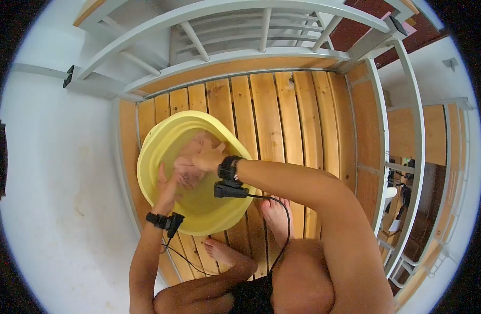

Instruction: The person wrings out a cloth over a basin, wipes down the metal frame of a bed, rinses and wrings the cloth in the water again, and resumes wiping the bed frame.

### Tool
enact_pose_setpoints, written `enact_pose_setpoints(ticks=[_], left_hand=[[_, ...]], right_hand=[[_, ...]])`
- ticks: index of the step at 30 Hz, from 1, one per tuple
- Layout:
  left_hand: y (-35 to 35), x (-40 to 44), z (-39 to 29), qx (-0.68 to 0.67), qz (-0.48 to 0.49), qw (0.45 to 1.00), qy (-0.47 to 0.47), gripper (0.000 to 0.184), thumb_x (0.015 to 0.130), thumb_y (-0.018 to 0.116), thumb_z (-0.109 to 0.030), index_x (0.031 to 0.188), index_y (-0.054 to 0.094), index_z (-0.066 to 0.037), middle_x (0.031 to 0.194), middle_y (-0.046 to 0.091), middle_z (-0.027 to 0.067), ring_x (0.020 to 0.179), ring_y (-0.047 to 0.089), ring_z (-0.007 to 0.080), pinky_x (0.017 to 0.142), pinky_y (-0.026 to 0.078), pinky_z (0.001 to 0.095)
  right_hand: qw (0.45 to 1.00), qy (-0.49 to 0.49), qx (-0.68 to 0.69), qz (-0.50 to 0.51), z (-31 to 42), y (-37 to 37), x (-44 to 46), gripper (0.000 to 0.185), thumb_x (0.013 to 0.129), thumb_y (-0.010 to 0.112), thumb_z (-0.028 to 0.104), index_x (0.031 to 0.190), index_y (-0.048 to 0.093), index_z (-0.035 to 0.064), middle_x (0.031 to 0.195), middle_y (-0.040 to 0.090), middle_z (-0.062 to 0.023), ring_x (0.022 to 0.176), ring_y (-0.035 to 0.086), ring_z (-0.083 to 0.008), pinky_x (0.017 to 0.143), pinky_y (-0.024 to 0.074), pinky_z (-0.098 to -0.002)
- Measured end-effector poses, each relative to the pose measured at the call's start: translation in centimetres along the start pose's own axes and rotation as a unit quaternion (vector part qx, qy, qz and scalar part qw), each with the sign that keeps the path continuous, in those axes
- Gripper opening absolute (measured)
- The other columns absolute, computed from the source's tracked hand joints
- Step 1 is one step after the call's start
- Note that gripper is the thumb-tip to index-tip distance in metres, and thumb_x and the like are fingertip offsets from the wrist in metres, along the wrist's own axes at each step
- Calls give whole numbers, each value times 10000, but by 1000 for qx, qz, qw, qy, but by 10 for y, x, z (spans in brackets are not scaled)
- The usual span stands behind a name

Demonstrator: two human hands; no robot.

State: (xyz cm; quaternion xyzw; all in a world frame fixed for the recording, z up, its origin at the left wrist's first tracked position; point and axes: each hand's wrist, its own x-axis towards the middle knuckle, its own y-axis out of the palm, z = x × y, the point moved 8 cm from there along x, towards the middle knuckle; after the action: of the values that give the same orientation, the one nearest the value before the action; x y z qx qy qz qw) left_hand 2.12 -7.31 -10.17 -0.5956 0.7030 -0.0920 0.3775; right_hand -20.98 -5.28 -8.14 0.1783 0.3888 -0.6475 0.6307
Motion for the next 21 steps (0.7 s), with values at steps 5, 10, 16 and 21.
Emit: enact_pose_setpoints(ticks=[5,10,16,21], left_hand=[[47,13,-2,-259,89,951,-140,560,1026,510,-426,1439,309,-104,1303,565,140,1141,605,257,848,560,409],[77,-2,-23,-440,232,836,-231,503,1019,479,-491,1372,476,-132,1286,589,133,1136,605,239,854,556,394],[30,-15,-15,-203,240,934,-172,467,1012,502,-446,1266,577,-62,1209,640,117,1039,650,236,876,535,350],[6,-17,-26,-50,21,998,-7,464,884,681,-209,1255,526,21,1180,586,156,1052,590,276,921,487,310]], right_hand=[[997,52,-56,20,-12,50,28,762,942,459,505,1555,276,90,1570,275,-292,1424,276,-509,1206,175,-539],[991,-11,109,72,5,63,19,499,933,506,473,1224,659,98,1462,437,-295,1356,387,-498,1054,374,-588],[978,-153,-109,-84,31,-5,-21,344,785,685,327,1015,686,71,1146,560,-222,1083,540,-444,839,476,-552],[963,-143,-155,-167,9,15,-15,545,772,715,337,1271,590,157,1230,430,-247,1111,518,-479,926,410,-590]])
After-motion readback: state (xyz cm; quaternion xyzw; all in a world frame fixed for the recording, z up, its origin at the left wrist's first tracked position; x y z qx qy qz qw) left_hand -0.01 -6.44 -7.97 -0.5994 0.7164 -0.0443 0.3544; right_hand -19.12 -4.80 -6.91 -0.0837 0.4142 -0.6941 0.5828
